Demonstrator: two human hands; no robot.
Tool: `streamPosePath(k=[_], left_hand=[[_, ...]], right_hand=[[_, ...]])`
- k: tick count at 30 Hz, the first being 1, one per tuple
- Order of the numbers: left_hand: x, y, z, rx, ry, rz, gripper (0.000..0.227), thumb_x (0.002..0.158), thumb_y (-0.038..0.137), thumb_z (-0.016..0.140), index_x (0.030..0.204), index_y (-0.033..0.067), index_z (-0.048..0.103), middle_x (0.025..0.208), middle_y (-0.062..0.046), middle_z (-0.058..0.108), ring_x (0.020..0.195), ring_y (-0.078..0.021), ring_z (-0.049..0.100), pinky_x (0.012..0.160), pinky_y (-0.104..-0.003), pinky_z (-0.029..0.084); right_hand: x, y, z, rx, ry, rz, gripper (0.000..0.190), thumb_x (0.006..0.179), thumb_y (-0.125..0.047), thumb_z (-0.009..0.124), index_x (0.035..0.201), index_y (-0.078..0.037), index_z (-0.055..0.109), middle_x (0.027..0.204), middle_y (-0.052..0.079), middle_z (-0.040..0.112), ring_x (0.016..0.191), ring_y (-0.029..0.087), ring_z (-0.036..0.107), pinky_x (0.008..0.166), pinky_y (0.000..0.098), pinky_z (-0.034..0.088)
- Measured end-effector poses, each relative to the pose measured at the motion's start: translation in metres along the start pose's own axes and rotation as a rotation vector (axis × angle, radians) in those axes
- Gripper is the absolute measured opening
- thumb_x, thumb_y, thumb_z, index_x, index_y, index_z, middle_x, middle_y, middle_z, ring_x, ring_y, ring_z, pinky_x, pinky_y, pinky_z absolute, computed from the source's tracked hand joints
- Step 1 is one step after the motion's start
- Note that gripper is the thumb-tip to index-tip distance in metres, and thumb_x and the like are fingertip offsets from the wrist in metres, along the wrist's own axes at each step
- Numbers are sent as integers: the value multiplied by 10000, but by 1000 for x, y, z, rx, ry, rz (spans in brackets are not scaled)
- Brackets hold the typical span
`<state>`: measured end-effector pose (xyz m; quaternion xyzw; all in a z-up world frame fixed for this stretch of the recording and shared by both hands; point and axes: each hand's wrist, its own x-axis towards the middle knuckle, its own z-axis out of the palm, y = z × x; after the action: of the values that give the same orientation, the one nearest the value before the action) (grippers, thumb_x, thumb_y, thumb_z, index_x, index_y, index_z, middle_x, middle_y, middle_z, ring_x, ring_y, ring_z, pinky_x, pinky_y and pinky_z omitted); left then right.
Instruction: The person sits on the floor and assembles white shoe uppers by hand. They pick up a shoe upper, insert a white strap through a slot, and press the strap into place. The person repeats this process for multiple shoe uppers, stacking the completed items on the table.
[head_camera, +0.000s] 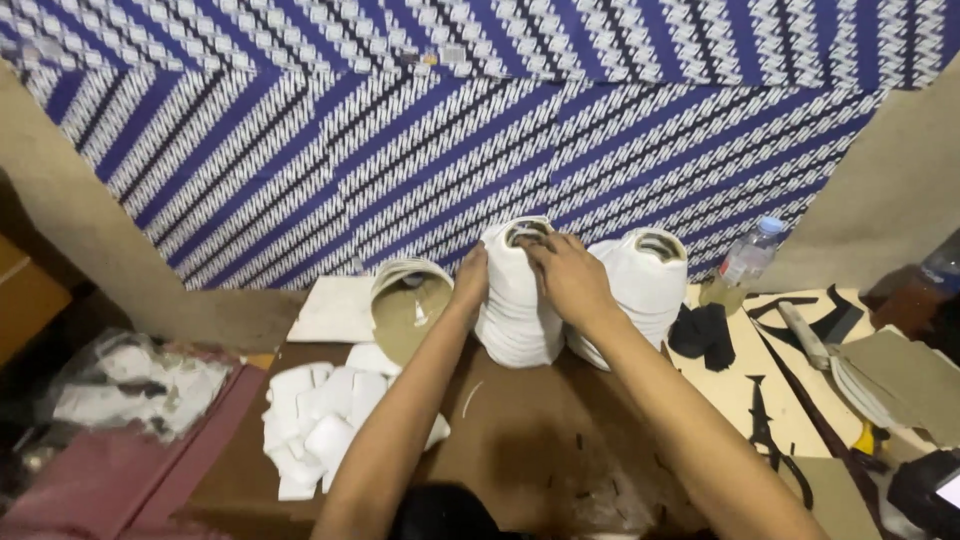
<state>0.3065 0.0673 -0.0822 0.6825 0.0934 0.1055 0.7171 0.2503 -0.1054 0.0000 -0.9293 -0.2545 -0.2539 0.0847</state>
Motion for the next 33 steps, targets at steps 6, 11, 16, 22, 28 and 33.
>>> streamPosePath(k=[6, 11, 16, 22, 28, 33], left_hand=[[-21, -7, -51, -212, 562, -247, 732, 863, 643, 577, 1237, 18, 512, 1232, -255, 522, 1211, -372, 545, 1041, -484, 439], [35, -39, -101, -653, 367, -365, 1186, 806, 795, 613, 1592, 25, 171, 1595, -321, 208, 1496, -441, 242, 1208, -575, 249], [71, -53, -119, -453, 379, -601, 772, 782, 814, 535, 1289, 232, 527, 925, -88, 674, 816, -241, 655, 788, -391, 465], [83, -42, -104, -1289, 502, -493, 777, 977, 690, 192, 1582, 218, 315, 1660, 53, 280, 1547, -281, 189, 1231, -608, 89], [48, -6, -83, -891, 619, -514, 580, 1033, 466, 459, 1558, 298, 280, 1496, -18, 542, 952, -233, 750, 1171, -663, -110], [-21, 45, -73, -1213, 571, -191, 575, 853, -15, 591, 1394, -15, 397, 1327, -234, 510, 1181, -406, 568, 929, -479, 602]], right_hand=[[-37, -21, -31, 85, 135, 4, 376, 994, -156, 577, 1364, -106, 619, 1340, 220, 591, 1271, 399, 558, 987, 504, 486], [-145, -46, -65, 125, 266, -28, 428, 924, -225, 681, 1310, -55, 614, 1274, 218, 590, 1273, 422, 556, 1037, 491, 455], [-270, -28, -28, 501, -399, 223, 554, 887, -387, 734, 1405, -289, 563, 1531, -26, 448, 1204, 256, 676, 989, 467, 586], [-299, -10, 9, 537, -945, 589, 451, 898, -478, 701, 1345, -461, 640, 1451, -205, 582, 1364, 20, 575, 1134, 221, 392], [-315, -5, 48, 532, -944, 402, 503, 908, -469, 697, 1395, -459, 574, 1562, -155, 469, 1439, 75, 476, 1220, 260, 331], [-296, -45, -5, 523, -860, 485, 363, 948, -331, 690, 1300, -406, 644, 1492, -142, 541, 1361, 80, 561, 1168, 272, 413]])
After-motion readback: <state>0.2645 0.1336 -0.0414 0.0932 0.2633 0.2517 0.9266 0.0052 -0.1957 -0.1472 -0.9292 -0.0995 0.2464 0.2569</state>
